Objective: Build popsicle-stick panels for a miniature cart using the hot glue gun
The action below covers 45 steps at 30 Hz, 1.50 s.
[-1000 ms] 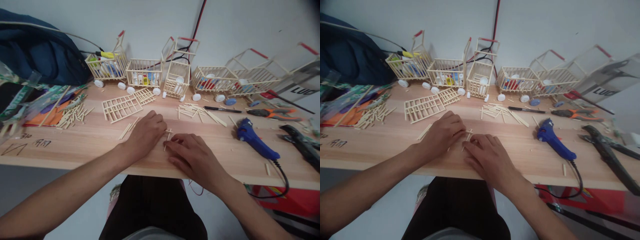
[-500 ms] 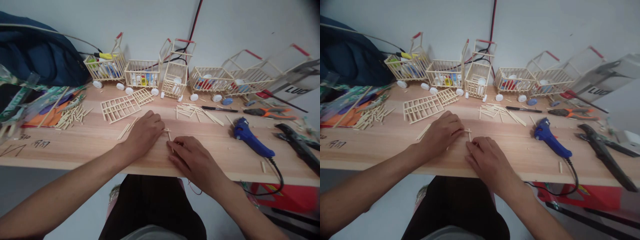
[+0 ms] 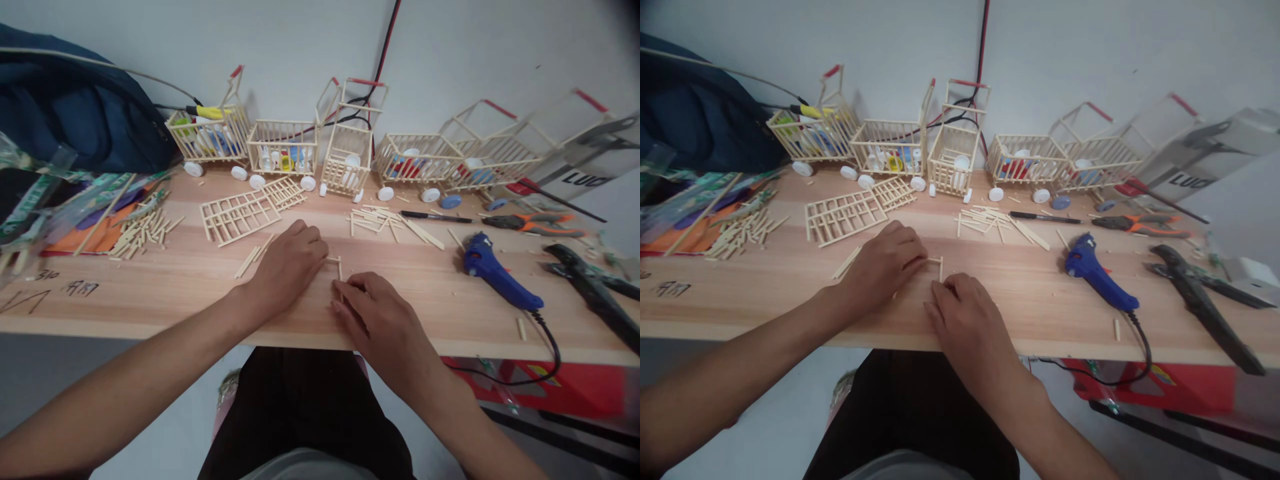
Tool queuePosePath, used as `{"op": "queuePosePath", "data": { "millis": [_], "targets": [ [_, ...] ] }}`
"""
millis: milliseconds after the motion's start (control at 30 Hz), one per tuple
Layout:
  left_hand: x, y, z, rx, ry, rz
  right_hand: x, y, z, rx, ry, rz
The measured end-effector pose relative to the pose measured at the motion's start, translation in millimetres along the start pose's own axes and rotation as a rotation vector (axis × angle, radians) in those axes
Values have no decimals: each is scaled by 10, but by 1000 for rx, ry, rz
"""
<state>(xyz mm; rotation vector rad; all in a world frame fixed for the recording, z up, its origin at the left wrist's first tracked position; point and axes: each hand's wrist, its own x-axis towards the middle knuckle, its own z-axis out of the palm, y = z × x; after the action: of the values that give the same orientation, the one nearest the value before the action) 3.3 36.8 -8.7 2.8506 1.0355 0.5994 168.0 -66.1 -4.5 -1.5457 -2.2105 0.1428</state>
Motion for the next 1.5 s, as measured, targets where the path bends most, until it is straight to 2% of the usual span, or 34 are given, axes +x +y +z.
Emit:
{"op": "queuePosePath", "data": {
  "millis": [233,367,500,600,733,800,933,1267,1333,1500],
  "targets": [
    [-1,10,-10,11,-9,-6,-27,-27,21,55,-17,52],
    [-3,1,9,8,12,-1,-84,71,-87,65,26,61],
    [-3,1,7,2,12,0,-187,407,-414,-138,218,161],
    [-3,0,-7,-21,10,6,-295,769,-712,-397,285,382],
    [4,-10,-20,-46,5,10,-442,1195,-950,-509,163,592],
    [8,-16,-19,-46,6,7,-487,1349,-960,-506,97,594],
    [11,-20,-12,-53,10,13,-489,1542,-861,-508,48,591],
    [-4,10,-27,-54,0,-10,-529,1650,-849,-538,-139,642],
    [-7,12,-23,-44,5,-5,-546,1630,-823,-547,-134,654],
    [-5,14,-20,-44,-17,-20,-504,1476,-833,-543,-27,672]
  ]
}}
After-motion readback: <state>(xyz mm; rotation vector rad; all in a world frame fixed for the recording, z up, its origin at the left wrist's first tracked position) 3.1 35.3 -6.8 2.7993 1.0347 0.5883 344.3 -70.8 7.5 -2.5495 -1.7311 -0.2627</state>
